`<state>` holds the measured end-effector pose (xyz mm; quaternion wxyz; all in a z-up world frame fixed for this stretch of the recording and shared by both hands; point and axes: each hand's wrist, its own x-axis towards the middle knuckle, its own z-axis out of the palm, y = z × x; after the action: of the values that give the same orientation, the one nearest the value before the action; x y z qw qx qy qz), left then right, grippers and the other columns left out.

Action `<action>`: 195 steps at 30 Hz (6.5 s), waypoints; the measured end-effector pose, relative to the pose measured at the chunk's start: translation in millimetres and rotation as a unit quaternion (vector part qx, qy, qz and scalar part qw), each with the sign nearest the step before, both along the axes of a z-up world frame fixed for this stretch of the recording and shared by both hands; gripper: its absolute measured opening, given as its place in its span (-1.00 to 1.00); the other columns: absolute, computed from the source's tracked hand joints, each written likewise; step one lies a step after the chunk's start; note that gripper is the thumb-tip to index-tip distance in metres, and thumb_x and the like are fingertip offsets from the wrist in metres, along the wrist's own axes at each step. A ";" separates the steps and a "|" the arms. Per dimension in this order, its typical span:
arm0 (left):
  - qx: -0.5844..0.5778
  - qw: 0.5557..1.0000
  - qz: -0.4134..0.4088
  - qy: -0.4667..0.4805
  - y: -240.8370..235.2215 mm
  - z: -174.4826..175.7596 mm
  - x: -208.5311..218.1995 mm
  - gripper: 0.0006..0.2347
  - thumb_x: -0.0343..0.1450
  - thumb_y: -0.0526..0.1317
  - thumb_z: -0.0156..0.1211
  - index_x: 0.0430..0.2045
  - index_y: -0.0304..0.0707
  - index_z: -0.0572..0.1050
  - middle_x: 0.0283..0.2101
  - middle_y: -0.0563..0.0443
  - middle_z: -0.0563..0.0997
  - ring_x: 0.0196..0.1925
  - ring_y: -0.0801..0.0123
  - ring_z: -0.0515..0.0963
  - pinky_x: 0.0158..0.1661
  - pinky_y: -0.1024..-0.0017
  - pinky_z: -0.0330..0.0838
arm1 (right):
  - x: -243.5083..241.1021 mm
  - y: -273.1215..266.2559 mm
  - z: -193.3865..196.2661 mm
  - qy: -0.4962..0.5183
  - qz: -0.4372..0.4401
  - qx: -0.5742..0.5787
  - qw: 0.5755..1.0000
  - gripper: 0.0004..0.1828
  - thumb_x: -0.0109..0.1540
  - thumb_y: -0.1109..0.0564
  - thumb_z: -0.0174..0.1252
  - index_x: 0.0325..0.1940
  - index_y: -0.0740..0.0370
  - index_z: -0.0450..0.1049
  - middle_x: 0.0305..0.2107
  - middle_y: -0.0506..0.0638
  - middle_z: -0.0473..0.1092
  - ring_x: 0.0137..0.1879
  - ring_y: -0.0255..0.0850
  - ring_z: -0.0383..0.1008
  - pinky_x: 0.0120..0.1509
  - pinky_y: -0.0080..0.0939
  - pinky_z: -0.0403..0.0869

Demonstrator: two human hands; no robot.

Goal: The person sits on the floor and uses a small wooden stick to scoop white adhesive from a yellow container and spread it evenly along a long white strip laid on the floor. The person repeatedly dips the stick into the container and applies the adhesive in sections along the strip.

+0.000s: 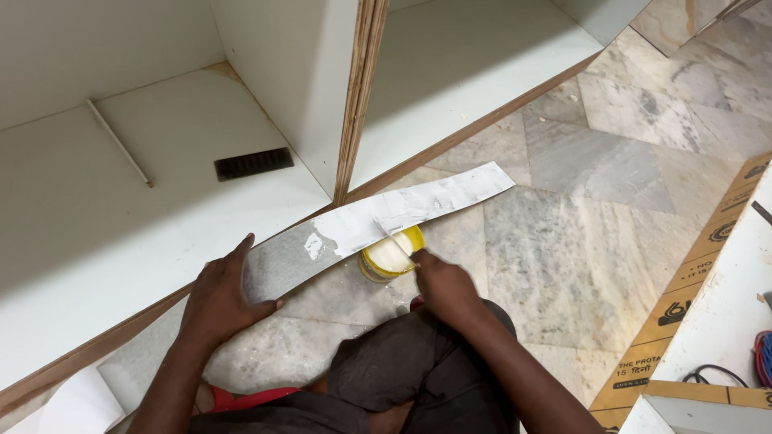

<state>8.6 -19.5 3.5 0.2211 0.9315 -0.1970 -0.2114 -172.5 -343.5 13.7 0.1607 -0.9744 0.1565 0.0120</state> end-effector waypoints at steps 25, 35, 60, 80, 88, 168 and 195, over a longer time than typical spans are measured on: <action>-0.056 0.993 -0.017 -0.105 -20.7 -4.9 -8.1 0.17 -0.08 0.08 0.67 0.44 -0.07 0.00 0.29 -0.21 0.42 0.36 0.05 0.37 0.46 0.07 -0.07 | 8.9 -129.0 -20.4 0.080 -0.231 0.502 0.829 -0.60 0.28 0.19 0.13 0.15 0.48 0.48 -0.32 0.12 0.56 -0.43 -0.31 0.42 -0.42 -0.35 0.40; -0.023 0.995 -0.020 -0.097 -27.4 -18.1 -9.8 0.20 -0.06 0.12 0.66 0.49 0.02 -0.06 0.34 -0.20 0.34 0.44 0.10 0.26 0.48 0.03 -0.15 | -40.6 -159.8 -95.3 0.009 -0.207 0.698 0.686 -0.68 0.35 0.12 0.12 0.14 0.33 0.45 -0.24 0.10 0.51 -0.39 -0.34 0.44 -0.32 -0.38 0.49; -0.080 0.984 -0.042 -0.150 -22.0 -21.9 -20.1 0.20 -0.05 0.08 0.69 0.46 -0.06 -0.08 0.24 -0.26 0.43 0.31 -0.10 0.36 0.34 -0.02 0.14 | -1.3 130.0 -23.8 -0.054 0.016 0.045 0.997 -0.52 0.20 0.30 0.17 0.22 0.10 0.53 0.13 0.29 0.36 0.09 0.17 0.49 0.04 -0.01 0.54; -0.048 0.990 -0.044 -0.127 -20.1 -15.3 -17.9 0.21 -0.04 0.13 0.67 0.47 -0.06 -0.11 0.25 -0.20 0.43 0.27 0.01 0.40 0.31 0.12 0.23 | -25.4 105.5 -27.3 -0.060 -0.352 0.708 0.609 -0.52 0.40 0.26 -0.21 0.42 0.42 0.21 -0.06 0.22 0.55 -0.42 -0.33 0.32 -0.42 -0.38 0.39; 0.018 0.992 -0.072 -0.101 -20.8 -9.3 -17.0 0.23 -0.04 0.19 0.68 0.48 0.08 -0.14 0.37 -0.17 0.29 0.37 0.01 0.30 0.37 0.01 0.14 | -22.6 94.1 -2.9 -0.174 -0.297 0.521 0.781 -0.51 0.40 0.12 -0.13 0.39 0.32 0.32 -0.05 0.08 0.49 -0.33 -0.35 0.33 -0.25 -0.30 0.43; -0.001 0.991 -0.062 -0.120 -8.6 -8.3 -29.0 0.26 -0.01 0.16 0.67 0.47 0.03 -0.27 0.32 -0.20 0.38 0.42 0.00 0.30 0.43 -0.29 -0.20 | 51.2 115.0 -17.2 -0.085 -0.010 0.048 0.995 -0.46 0.19 0.38 0.05 0.18 -0.01 0.57 0.07 0.07 0.38 0.13 -0.03 0.45 0.12 -0.12 0.49; 0.000 0.990 -0.054 -0.131 -6.2 -13.4 -28.5 0.24 -0.02 0.20 0.64 0.50 0.11 -0.21 0.35 -0.16 0.34 0.36 -0.02 0.34 0.31 -0.13 0.17 | 27.3 133.7 -54.4 -0.198 -0.081 0.252 0.944 -0.60 0.30 0.33 0.06 0.21 0.20 0.53 0.03 0.15 0.35 0.19 -0.08 0.40 0.34 -0.14 0.40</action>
<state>-19.9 -25.7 -9.9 0.1817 0.9390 -0.2748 -0.0989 -145.2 -209.8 -40.7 0.4290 -0.8689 0.1920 -0.1551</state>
